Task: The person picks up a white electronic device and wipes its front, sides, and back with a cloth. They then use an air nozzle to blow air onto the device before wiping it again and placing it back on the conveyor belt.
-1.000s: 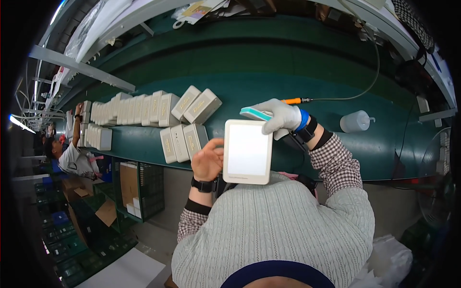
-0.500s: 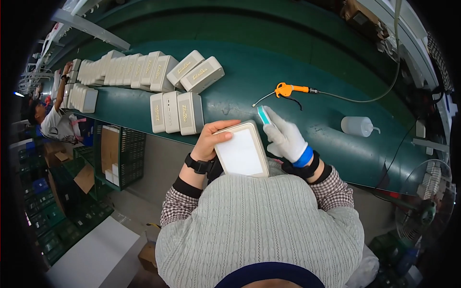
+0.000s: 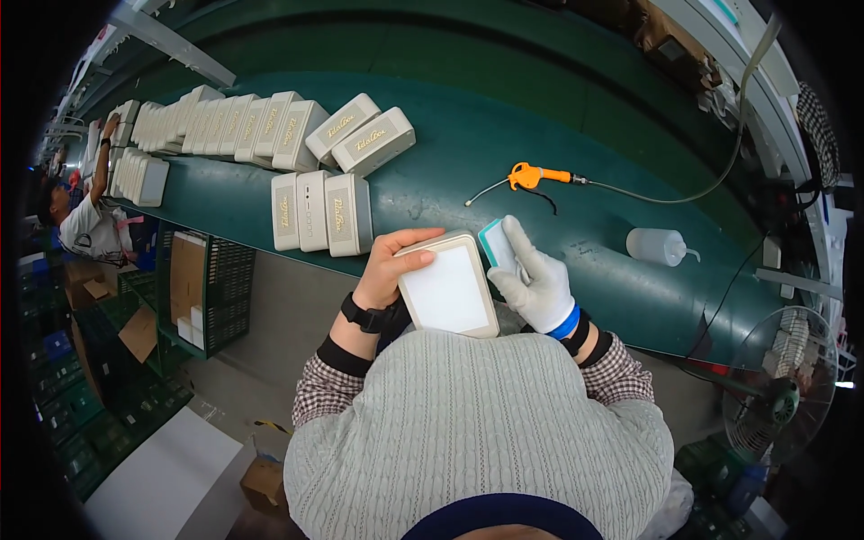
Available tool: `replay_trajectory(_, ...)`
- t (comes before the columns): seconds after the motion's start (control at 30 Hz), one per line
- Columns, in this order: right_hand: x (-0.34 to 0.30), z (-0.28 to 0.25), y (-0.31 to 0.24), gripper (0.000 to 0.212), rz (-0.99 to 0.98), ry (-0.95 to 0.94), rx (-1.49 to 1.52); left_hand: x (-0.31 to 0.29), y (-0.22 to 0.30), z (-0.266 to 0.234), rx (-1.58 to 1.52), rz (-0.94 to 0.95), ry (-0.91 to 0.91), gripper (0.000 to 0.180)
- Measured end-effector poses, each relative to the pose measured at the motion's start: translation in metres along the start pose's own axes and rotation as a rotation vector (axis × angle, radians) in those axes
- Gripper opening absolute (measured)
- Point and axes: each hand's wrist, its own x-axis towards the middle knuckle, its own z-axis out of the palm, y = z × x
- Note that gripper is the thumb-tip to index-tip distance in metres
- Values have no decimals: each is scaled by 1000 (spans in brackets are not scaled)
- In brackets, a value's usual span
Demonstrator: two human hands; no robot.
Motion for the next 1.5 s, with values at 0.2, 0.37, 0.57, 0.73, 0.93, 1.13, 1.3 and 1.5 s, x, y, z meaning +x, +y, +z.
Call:
replay_trajectory(0.2,0,2,-7,64,-50,-29,-123,-1,0,1,-11,2,2,46)
replay_trajectory(0.37,19,-1,-23,60,-66,9,-46,-5,4,5,160,79,-15,47)
replay_trajectory(0.57,16,2,-18,59,-132,-31,-114,-14,-5,-2,151,113,0,49)
replay_trajectory(0.73,6,2,-11,60,-153,-74,-60,-20,-6,-3,61,127,45,50)
replay_trajectory(0.93,13,13,-5,59,-101,95,160,-11,-6,0,94,140,-34,51)
replay_trajectory(1.13,14,5,-14,53,-28,111,12,-13,-6,-2,-22,117,6,48)
replay_trajectory(1.3,12,-6,-22,51,373,-200,577,-12,-6,-1,-5,119,12,48)
replay_trajectory(1.5,14,9,-16,54,219,-71,436,-15,-7,1,-4,125,-9,48)
